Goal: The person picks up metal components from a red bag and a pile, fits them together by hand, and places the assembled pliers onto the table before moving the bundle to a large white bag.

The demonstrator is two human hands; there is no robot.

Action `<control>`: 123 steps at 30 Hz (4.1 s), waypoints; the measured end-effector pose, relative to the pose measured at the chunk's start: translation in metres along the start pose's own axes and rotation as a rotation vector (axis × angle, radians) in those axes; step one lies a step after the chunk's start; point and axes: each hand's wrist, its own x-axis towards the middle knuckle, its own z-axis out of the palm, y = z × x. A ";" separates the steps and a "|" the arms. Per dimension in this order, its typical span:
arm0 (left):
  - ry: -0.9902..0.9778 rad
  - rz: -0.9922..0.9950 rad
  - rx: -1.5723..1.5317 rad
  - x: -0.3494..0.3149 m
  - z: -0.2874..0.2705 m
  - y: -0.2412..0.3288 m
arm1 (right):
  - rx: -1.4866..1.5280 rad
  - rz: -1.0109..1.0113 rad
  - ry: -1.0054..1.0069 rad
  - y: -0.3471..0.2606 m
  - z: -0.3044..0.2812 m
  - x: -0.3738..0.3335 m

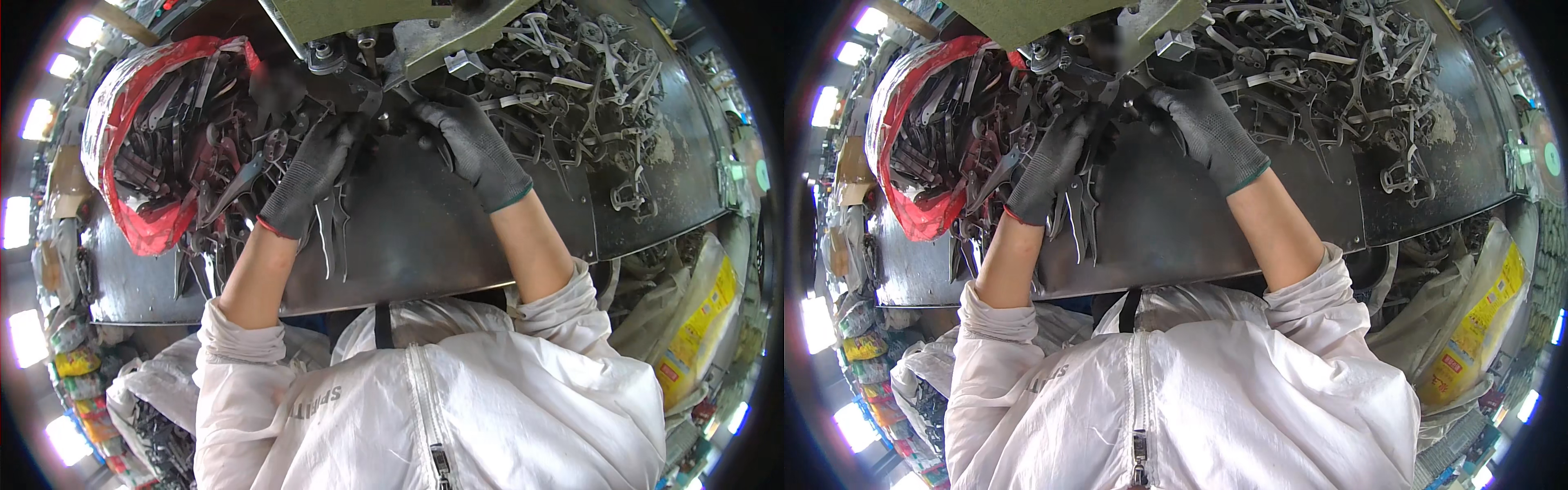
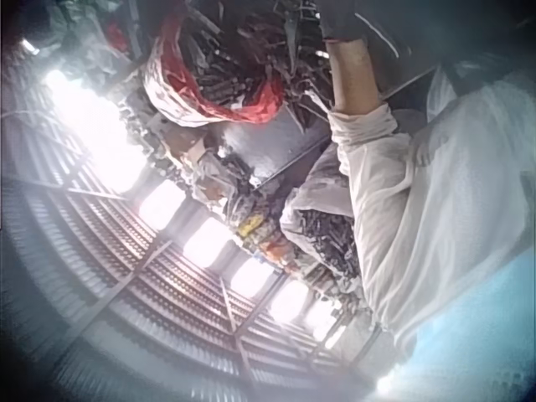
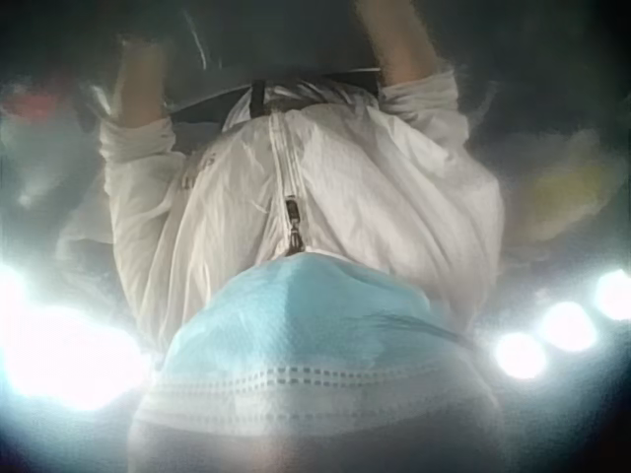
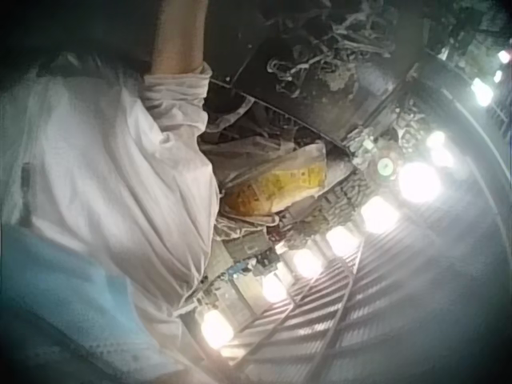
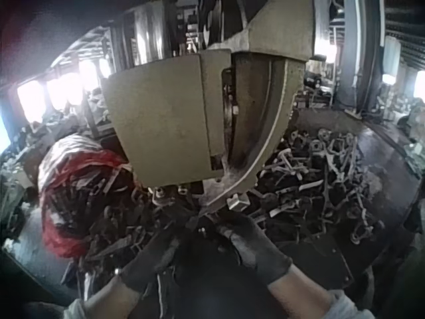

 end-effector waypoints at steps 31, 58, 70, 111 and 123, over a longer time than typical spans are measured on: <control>0.347 0.340 1.139 -0.008 -0.081 0.017 | -0.045 0.079 0.036 0.047 0.016 0.017; 0.406 0.423 1.217 -0.072 -0.129 0.095 | 0.015 0.109 0.110 0.054 0.011 -0.008; 0.210 0.466 0.946 -0.005 0.016 -0.058 | -1.351 -0.087 0.377 -0.010 -0.063 -0.019; 0.246 0.332 0.910 0.001 -0.017 0.020 | 0.076 -0.084 -0.098 0.057 0.003 0.015; 0.171 0.369 1.999 0.003 -0.317 -0.019 | -0.132 -0.022 0.066 0.025 0.021 -0.001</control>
